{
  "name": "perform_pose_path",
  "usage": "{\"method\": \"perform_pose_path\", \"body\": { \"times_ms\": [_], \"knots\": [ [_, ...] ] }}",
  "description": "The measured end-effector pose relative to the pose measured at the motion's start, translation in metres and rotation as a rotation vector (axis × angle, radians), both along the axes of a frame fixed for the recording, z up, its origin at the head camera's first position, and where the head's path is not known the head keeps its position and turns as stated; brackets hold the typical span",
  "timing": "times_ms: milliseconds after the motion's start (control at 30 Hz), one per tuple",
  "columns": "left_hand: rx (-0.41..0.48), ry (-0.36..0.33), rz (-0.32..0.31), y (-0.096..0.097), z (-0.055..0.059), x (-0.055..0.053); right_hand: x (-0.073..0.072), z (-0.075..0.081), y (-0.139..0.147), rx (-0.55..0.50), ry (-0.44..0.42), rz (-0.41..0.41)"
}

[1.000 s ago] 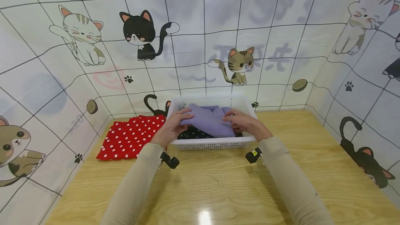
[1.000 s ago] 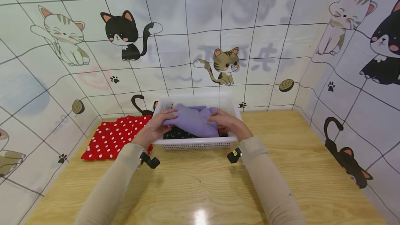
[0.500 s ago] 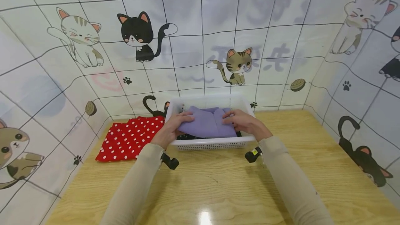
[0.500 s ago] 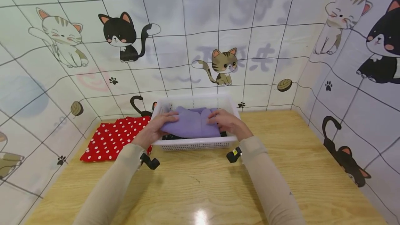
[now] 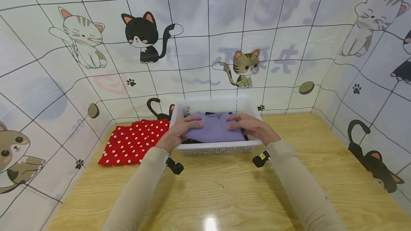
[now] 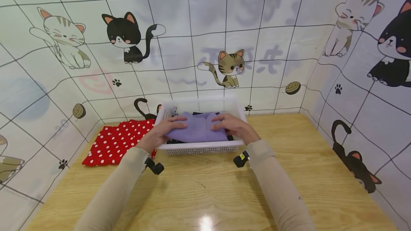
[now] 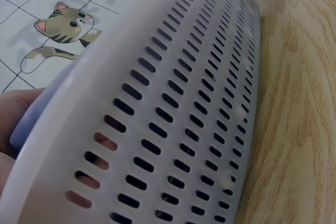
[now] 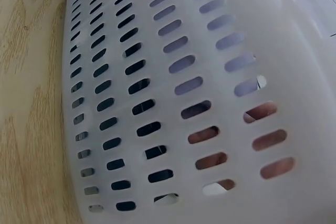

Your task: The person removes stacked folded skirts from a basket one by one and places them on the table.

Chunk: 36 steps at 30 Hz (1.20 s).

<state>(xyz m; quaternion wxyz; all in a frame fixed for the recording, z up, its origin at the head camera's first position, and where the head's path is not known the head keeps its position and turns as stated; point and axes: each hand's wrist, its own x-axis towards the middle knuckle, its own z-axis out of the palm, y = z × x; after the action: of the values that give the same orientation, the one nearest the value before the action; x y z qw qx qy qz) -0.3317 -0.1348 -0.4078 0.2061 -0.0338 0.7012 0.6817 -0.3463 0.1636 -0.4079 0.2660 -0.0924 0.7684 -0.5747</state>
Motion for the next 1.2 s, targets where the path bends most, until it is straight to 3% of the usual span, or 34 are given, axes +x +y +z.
{"method": "perform_pose_path", "body": {
  "times_ms": [200,367,600,833,1200],
  "knots": [
    [0.002,-0.018,-0.006,0.0,0.002,0.001,0.001,0.001,0.001,-0.061,-0.04,0.053],
    [-0.02,-0.021,-0.008,-0.002,0.003,0.002,0.001,0.0,-0.001,-0.042,-0.024,0.09],
    [-0.057,-0.001,-0.003,-0.002,0.001,0.002,-0.001,0.0,-0.001,0.032,0.109,0.084],
    [-0.062,0.03,-0.02,-0.001,0.002,0.0,0.0,0.004,0.002,0.028,0.212,0.058],
    [0.051,0.126,0.01,0.0,0.005,0.003,0.0,0.014,0.004,-0.019,0.289,0.018]
  ]
}}
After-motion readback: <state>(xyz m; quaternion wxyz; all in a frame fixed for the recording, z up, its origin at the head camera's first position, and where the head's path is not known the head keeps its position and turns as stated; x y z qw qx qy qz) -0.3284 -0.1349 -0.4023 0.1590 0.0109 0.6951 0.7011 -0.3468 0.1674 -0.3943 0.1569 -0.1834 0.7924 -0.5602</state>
